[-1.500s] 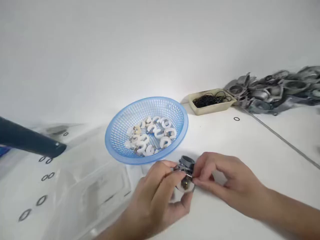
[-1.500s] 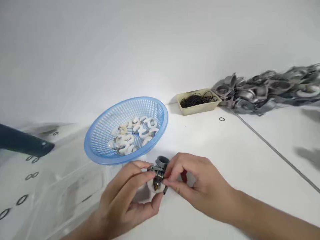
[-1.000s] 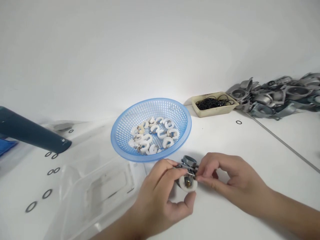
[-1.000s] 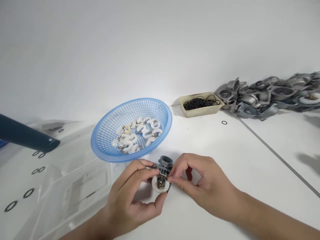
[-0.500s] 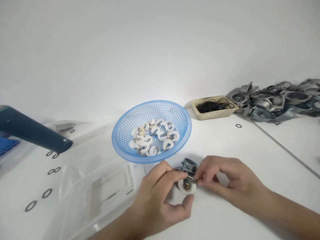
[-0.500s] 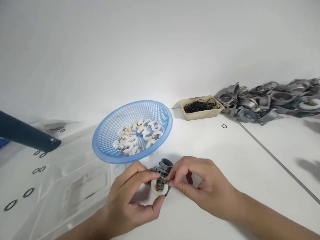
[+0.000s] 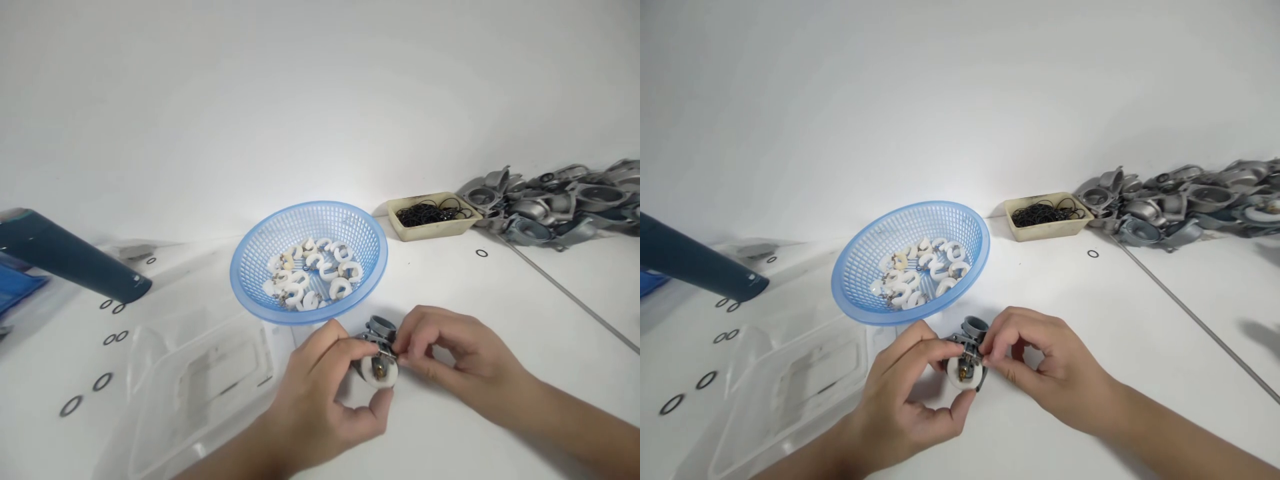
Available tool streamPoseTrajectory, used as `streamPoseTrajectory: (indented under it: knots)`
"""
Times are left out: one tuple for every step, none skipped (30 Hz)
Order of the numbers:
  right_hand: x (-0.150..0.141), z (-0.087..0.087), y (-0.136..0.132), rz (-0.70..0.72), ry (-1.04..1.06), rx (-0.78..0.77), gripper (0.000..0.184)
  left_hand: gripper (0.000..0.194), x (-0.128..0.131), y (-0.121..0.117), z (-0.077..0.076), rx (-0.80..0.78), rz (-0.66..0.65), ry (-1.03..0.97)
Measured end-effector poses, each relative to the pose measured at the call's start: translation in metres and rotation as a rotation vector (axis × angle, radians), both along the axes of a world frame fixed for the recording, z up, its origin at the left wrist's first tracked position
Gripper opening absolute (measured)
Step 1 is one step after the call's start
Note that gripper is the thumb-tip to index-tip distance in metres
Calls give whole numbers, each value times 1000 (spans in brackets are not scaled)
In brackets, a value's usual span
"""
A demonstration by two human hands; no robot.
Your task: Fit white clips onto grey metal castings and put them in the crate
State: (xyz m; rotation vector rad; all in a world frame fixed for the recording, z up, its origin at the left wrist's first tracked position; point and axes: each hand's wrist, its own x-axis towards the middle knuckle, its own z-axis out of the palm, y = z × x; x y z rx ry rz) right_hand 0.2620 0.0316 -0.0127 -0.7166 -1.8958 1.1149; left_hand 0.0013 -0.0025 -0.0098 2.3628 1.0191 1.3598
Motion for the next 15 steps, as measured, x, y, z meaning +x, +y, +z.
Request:
streamPoseTrajectory:
  knots:
    - [0, 0, 0, -4, -4, -16, 12, 44, 0, 0, 0, -2, -4, -4]
    - [-1, 0, 1, -11, -9, -32, 10, 44, 0, 0, 0, -4, -7, -9]
    - [-1, 0, 1, -20, -15, -42, 7, 44, 0, 0, 0, -4, -10, -13]
    - [-1, 1, 1, -28, -23, -47, 5, 44, 0, 0, 1, -7, -13, -15]
    - [-1, 1, 1, -34, -33, -46, 3, 44, 0, -1, 1, -9, -11, -17]
    - [-1, 1, 1, -38, -44, -40, 3, 44, 0, -1, 1, -12, -8, -17]
    - [-1, 1, 1, -37, -53, -29, 5, 45, 0, -1, 1, -17, -6, -14]
    - [-1, 1, 0, -32, -61, -15, 7, 46, 0, -1, 1, -19, -5, -13]
    - [0, 1, 0, -29, -69, 0, 8, 47, 0, -1, 1, -19, -6, -13]
    - [0, 0, 0, -23, -73, 19, 9, 47, 0, -2, 0, -20, -7, -12]
    - [0, 0, 0, -22, -76, 42, 10, 48, 0, -2, 0, -24, -11, -10]
    - [0, -1, 0, -22, -80, 65, 11, 48, 0, -2, 0, -31, -13, -7]
    - [0, -1, -1, -23, -87, 85, 12, 47, -1, -2, 0, -35, -13, -3]
    - [0, -2, -1, -27, -93, 102, 12, 46, -1, -2, -1, -37, -9, 0]
    - [0, -2, -1, -34, -99, 116, 10, 45, -2, -2, -1, -33, -7, 2]
